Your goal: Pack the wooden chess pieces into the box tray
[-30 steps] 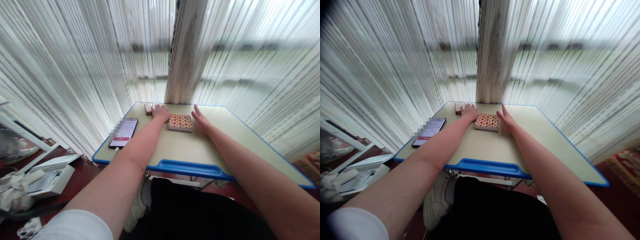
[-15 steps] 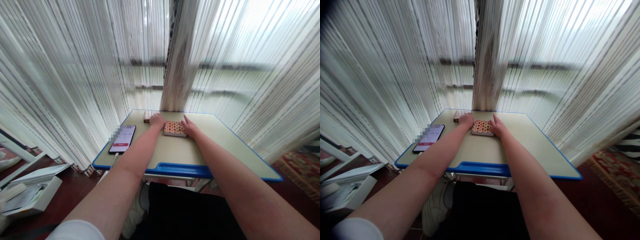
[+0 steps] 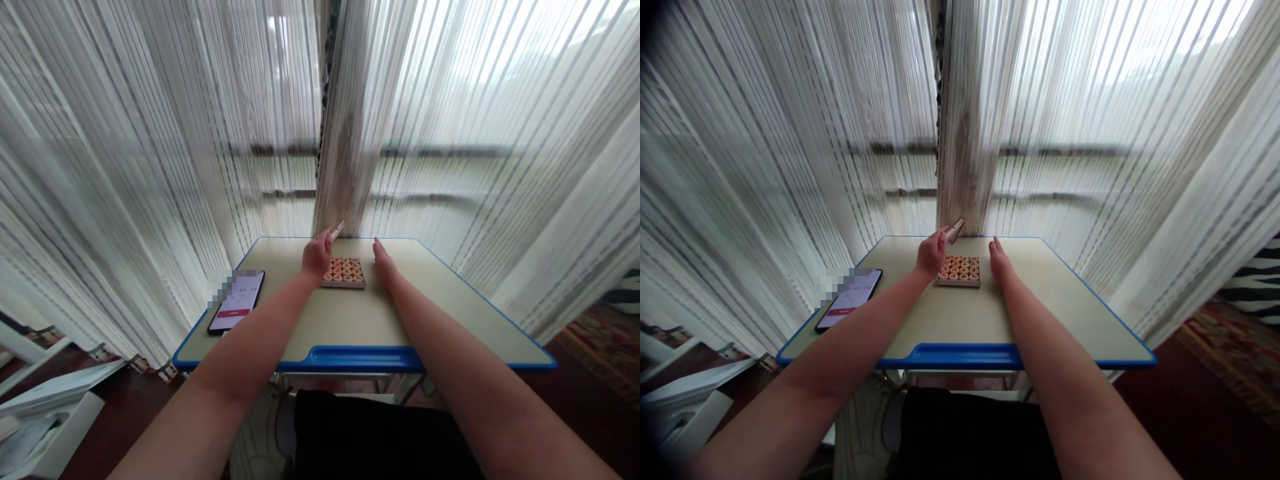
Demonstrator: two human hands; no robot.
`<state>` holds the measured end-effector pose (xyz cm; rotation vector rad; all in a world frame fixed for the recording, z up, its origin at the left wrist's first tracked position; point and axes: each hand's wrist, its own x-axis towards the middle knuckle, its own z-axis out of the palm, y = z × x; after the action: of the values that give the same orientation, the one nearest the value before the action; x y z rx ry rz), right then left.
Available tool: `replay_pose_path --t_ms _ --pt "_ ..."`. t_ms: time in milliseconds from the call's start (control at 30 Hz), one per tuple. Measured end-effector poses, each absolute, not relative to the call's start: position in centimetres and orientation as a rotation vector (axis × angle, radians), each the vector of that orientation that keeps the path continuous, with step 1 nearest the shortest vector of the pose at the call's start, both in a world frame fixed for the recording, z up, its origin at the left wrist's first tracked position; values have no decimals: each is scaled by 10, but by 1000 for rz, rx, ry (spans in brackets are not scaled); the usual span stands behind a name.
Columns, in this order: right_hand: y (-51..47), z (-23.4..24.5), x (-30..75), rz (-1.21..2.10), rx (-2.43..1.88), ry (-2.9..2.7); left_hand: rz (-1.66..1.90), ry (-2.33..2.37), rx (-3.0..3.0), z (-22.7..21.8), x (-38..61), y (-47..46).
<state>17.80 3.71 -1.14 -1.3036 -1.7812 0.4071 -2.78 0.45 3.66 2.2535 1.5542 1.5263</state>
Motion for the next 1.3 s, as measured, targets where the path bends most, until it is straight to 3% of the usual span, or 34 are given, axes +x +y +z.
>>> replay_pose_path --t_ms 200,367,567,633,733,900,1300 --pt "34 -5 177 656 -1279 -1610 1403 1118 2497 38 -19 -8" --pt "25 4 166 733 -1220 -1700 1307 1050 2497 31 -17 -9" --pt "17 8 162 681 -1259 -1798 1429 1393 2215 27 -26 7" --pt "17 8 161 636 -1280 -1809 1260 1534 2152 23 -32 17" --pt "17 8 159 575 -1294 -1824 995 1517 2135 15 -38 29" --pt "14 12 158 536 -1277 -1894 1115 1573 1979 8 -39 41" --pt "5 19 155 426 -1412 -2150 967 1503 1985 2 -39 50"
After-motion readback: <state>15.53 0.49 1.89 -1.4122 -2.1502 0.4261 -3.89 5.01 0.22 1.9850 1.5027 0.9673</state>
